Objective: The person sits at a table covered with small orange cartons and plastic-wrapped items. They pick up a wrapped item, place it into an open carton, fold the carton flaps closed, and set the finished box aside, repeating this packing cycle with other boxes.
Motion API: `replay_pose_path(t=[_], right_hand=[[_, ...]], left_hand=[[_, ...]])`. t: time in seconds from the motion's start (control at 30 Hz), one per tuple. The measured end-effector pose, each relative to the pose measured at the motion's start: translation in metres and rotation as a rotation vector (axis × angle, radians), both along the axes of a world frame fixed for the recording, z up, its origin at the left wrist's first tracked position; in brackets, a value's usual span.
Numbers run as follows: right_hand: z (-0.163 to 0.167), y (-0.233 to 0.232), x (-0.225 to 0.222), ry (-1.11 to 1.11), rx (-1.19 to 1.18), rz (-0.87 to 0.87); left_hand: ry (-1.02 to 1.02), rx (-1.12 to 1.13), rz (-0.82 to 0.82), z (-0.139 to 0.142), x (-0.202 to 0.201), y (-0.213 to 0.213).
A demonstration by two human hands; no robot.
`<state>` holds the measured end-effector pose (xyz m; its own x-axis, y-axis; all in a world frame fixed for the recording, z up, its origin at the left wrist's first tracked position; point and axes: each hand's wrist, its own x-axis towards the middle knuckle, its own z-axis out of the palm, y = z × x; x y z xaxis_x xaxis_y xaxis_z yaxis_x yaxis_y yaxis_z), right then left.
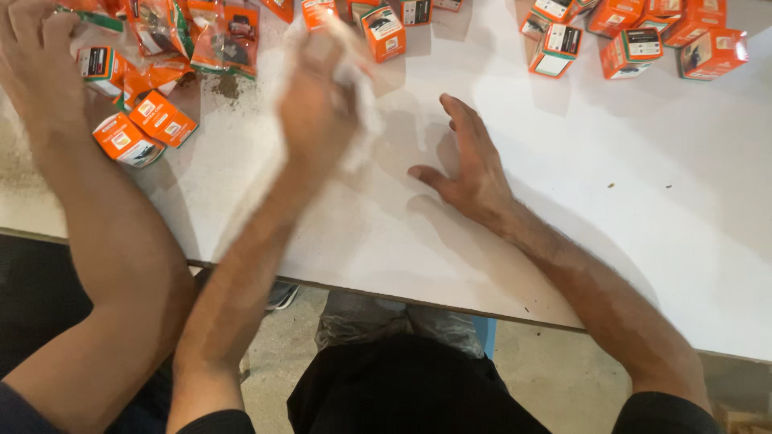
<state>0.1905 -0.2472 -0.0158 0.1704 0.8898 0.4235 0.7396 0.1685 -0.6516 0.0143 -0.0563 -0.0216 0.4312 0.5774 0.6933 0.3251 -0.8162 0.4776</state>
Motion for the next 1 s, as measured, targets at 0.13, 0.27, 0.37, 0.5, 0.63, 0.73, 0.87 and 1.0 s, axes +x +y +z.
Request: replay_pose_path(t=[0.13, 0.27, 0.37, 0.5, 0.63, 0.73, 0.87, 1.0], right_hand=[[0.003, 0.000, -0.005, -0.010, -0.181, -0.005], [0.005, -0.009, -0.003, 0.083, -0.108, 0.003], [0.005, -0.008, -0.004, 0.010, -0.087, 0.005], [0.007, -0.006, -0.005, 0.042, -0.050, 0.051], [0.013, -0.007, 0.001, 0.018, 0.051, 0.086], [0.014, -0.007, 0.006, 0.115, -0.020, 0.048], [0.009, -0.006, 0.006, 0.253, -0.161, -0.050], [0.008, -0.006, 0.008, 0.123, -0.041, 0.031]], left_hand=[[0.115, -0.081, -0.312, -0.012, 0.022, -0.065], [0.079, 0.144, 0.023, -0.003, 0.006, 0.035], [0.395, 0.151, 0.514, -0.002, -0.037, 0.118], [0.679, 0.055, 0.623, -0.024, -0.040, 0.114], [0.420, 0.141, 0.100, -0.019, -0.028, 0.036], [0.166, -0.113, -0.182, 0.008, -0.018, -0.016], [-0.159, 0.074, -0.491, 0.027, -0.008, -0.066], [0.050, 0.222, -0.516, 0.023, 0.001, -0.077]])
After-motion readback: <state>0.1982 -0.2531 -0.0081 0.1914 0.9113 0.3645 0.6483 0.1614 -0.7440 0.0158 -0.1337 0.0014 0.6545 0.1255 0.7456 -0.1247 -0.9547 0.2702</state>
